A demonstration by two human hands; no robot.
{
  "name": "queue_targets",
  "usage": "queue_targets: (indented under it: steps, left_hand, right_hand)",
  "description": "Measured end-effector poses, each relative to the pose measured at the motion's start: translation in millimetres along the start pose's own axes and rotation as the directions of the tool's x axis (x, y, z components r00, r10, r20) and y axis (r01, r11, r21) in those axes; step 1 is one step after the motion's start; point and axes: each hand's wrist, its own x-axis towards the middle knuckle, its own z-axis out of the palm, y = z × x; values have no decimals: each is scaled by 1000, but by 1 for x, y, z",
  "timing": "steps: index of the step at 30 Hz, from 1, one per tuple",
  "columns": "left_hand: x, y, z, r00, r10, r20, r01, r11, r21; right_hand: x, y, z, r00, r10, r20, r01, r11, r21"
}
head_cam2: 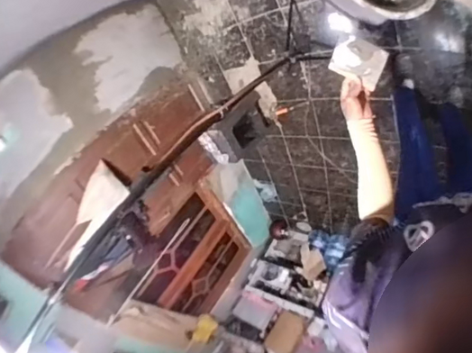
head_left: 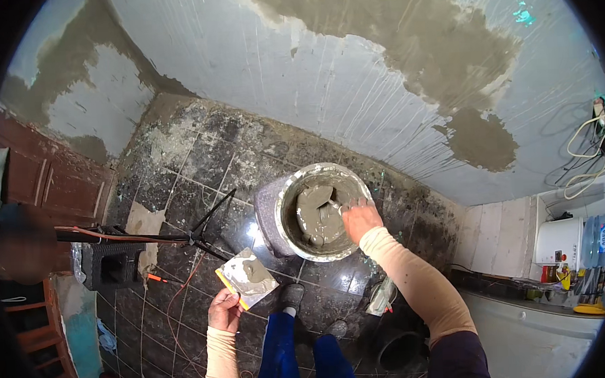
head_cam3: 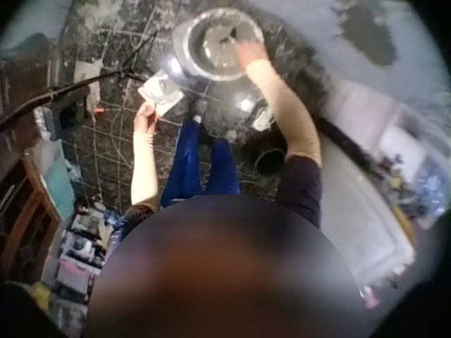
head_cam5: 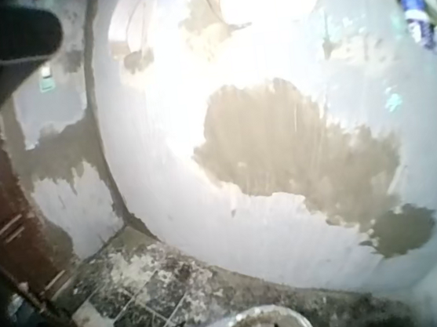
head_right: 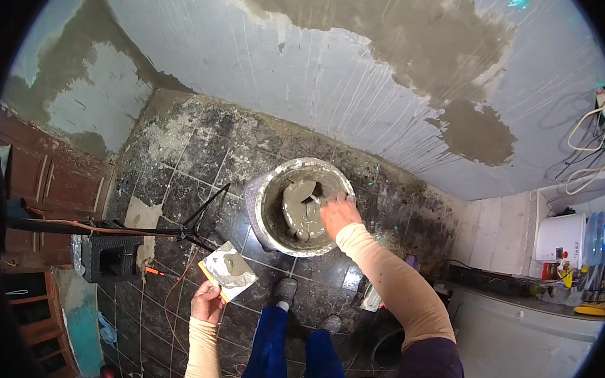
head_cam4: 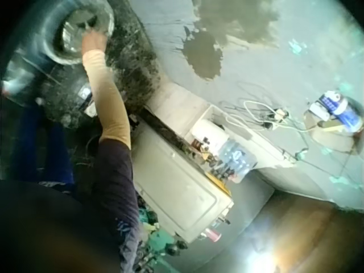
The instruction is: Applying and smoothing plaster material onto an interior wall surface using a trowel.
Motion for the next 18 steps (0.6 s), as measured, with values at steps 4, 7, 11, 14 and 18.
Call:
queue_targets:
  steps: [4,7,11,14,18]
  left_hand:
    - [0,8,10,999,28,43,-31,998,50]
    - [2,15,35,998,55,30,-56,997,46]
    - [2,22,58,992,112,60,-114,993,32]
    - [3,24,74,991,128,50,-128,992,2]
    - [-1,24,92,985,124,121,-128,991,27]
  right_hand:
    - [-19,3,6,1000,-14,-9,15,997,79]
    - [-36,11,-5,995,-59,-84,67,993,92]
    - [-55,17,-24,989,-39,-141,65,981,182]
    - [-79,28,-29,974,1,-226,71,948,310]
    - [-121,33,-41,938,99,-333,91,856,510]
